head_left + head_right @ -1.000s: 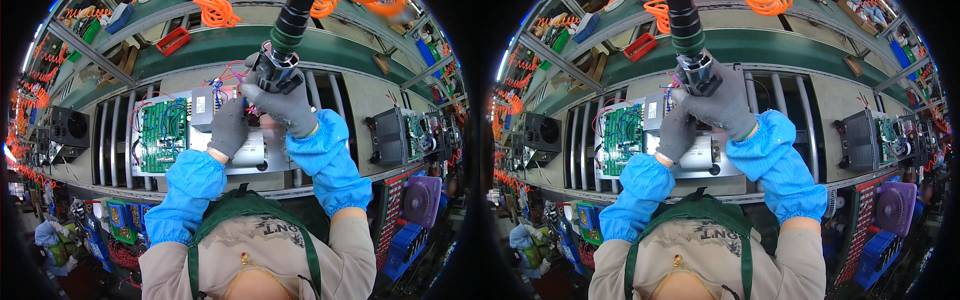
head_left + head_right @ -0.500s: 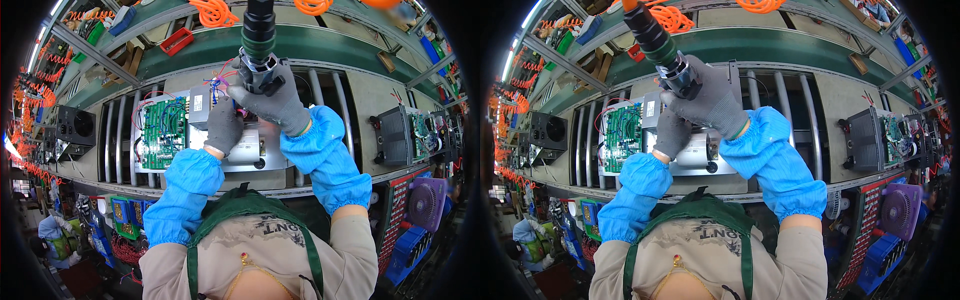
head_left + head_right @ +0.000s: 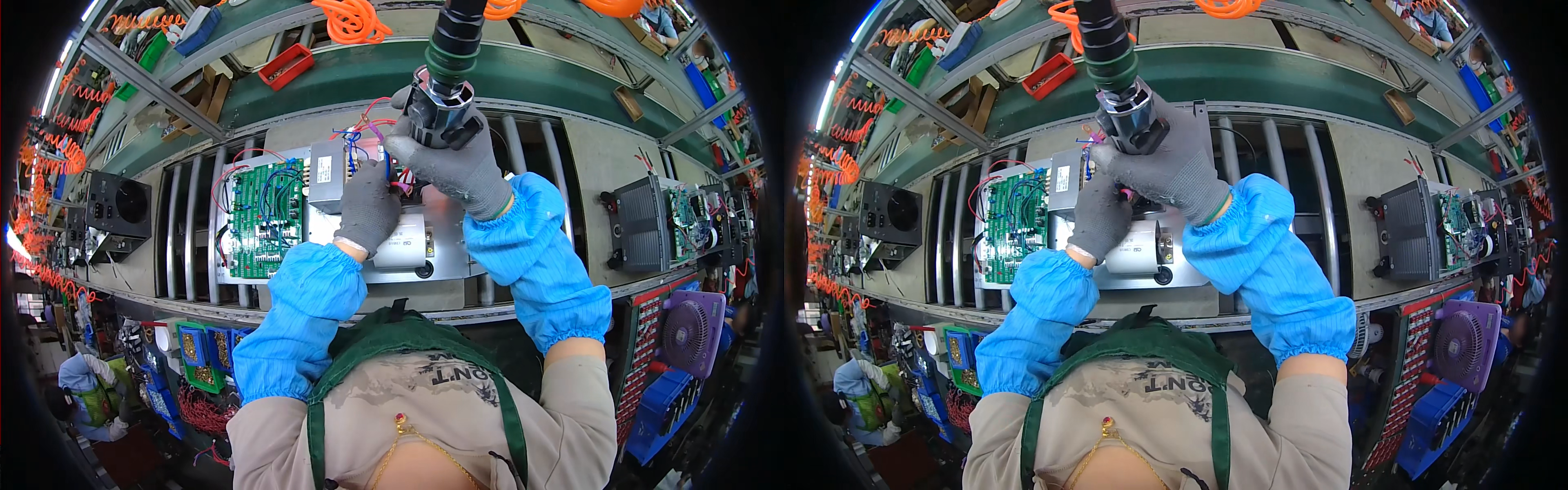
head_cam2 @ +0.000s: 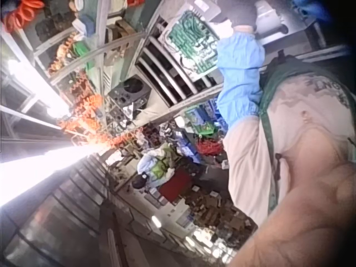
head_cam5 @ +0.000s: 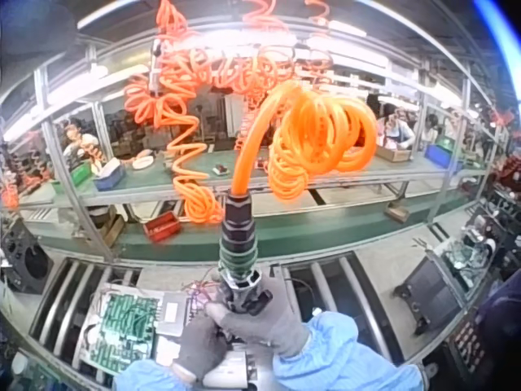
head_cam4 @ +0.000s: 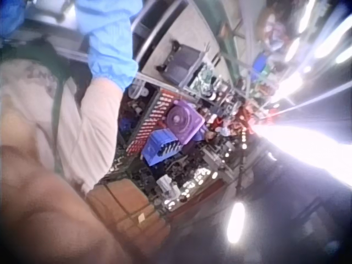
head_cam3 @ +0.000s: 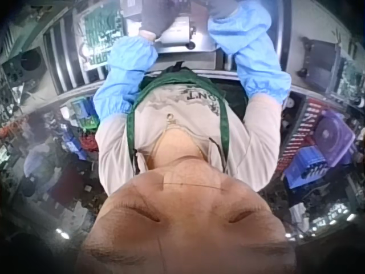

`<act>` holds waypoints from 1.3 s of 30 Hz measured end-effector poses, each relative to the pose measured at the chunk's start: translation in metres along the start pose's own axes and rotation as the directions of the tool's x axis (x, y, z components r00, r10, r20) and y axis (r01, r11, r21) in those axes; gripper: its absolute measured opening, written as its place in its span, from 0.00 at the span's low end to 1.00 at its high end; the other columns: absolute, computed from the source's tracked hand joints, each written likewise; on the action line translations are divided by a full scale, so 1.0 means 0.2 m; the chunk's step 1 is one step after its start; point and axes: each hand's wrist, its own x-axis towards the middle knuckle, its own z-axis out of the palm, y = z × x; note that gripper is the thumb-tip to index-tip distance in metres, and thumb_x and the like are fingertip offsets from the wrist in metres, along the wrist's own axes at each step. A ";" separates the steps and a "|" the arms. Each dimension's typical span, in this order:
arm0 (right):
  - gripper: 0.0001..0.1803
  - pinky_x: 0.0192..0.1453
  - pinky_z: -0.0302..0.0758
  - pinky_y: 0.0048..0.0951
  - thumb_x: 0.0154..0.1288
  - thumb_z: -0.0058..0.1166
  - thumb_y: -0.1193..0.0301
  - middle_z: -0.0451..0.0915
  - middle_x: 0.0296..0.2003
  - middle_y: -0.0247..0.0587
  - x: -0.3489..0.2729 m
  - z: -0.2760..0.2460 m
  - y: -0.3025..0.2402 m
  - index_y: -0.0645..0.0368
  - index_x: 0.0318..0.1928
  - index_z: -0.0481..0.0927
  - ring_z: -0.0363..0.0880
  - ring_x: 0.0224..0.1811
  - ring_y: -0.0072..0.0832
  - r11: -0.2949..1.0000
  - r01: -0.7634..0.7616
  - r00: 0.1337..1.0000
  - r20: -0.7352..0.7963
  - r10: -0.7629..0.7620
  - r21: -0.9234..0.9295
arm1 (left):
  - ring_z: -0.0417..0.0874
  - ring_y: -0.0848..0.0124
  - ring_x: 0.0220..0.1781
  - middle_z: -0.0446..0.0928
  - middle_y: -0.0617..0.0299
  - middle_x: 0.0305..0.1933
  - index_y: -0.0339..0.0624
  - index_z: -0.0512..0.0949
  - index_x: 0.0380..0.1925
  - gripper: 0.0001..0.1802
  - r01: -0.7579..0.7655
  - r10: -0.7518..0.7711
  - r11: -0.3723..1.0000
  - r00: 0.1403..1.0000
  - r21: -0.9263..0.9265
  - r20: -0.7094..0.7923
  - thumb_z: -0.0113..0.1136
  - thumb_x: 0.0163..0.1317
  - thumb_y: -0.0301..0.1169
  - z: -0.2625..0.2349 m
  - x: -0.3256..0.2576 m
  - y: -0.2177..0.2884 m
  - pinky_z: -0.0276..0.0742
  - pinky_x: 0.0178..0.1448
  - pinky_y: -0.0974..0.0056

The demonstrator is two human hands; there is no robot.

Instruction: The person assembles an electronic device on a factory workbench. They use a screwdriver to secure components, connect various colored wires to a circuit board, and use a soldering iron to attach wires to a cylindrical component. The person also uses pliers to strip wire ends and organizes the wiring within the device casing.

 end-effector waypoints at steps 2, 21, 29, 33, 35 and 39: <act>0.26 0.45 0.77 0.23 0.49 0.66 0.71 0.81 0.35 0.34 0.01 0.01 -0.01 0.59 0.51 0.75 0.78 0.37 0.18 0.996 -0.056 0.998 0.038 0.054 0.064 | 0.77 0.50 0.41 0.73 0.49 0.37 0.38 0.73 0.36 0.15 -0.025 0.025 1.000 1.000 -0.003 -0.015 0.63 0.46 0.23 0.01 0.00 -0.03 0.73 0.44 0.50; 0.22 0.39 0.77 0.22 0.49 0.64 0.77 0.79 0.31 0.33 0.01 0.01 -0.01 0.62 0.47 0.75 0.77 0.33 0.17 0.990 -0.054 0.979 0.203 0.027 0.130 | 0.77 0.51 0.45 0.73 0.49 0.40 0.39 0.74 0.39 0.14 -0.008 0.006 0.997 1.000 -0.082 -0.028 0.60 0.51 0.25 0.02 -0.01 -0.05 0.73 0.47 0.52; 0.27 0.40 0.77 0.25 0.43 0.63 0.82 0.78 0.32 0.39 0.04 -0.02 -0.01 0.64 0.49 0.73 0.78 0.34 0.22 0.954 -0.219 0.946 0.286 0.155 0.207 | 0.78 0.51 0.46 0.74 0.49 0.42 0.39 0.75 0.39 0.13 0.077 -0.074 0.997 0.993 -0.031 0.087 0.58 0.52 0.24 -0.02 0.01 0.01 0.74 0.49 0.54; 0.24 0.40 0.76 0.23 0.51 0.60 0.80 0.78 0.34 0.34 0.02 -0.01 -0.02 0.62 0.51 0.72 0.77 0.35 0.19 0.976 -0.195 0.922 0.358 0.146 0.102 | 0.78 0.52 0.45 0.74 0.49 0.42 0.38 0.75 0.39 0.13 0.074 -0.070 0.997 0.992 -0.033 0.102 0.59 0.52 0.25 0.01 0.01 -0.02 0.75 0.49 0.54; 0.24 0.40 0.76 0.23 0.51 0.61 0.80 0.79 0.34 0.35 0.03 0.00 -0.04 0.62 0.50 0.72 0.77 0.35 0.19 0.967 -0.242 0.922 0.331 0.202 0.085 | 0.78 0.52 0.45 0.75 0.48 0.41 0.38 0.75 0.39 0.13 0.076 -0.071 0.996 0.993 -0.045 0.095 0.61 0.52 0.27 0.00 0.01 -0.02 0.75 0.49 0.54; 0.27 0.41 0.77 0.24 0.48 0.62 0.81 0.79 0.33 0.37 0.04 0.00 0.01 0.63 0.52 0.72 0.78 0.35 0.20 0.961 -0.249 0.935 0.289 0.205 0.122 | 0.79 0.50 0.43 0.75 0.47 0.40 0.39 0.76 0.39 0.12 0.084 -0.080 0.995 0.994 -0.054 0.078 0.61 0.53 0.28 -0.02 0.00 0.00 0.75 0.47 0.52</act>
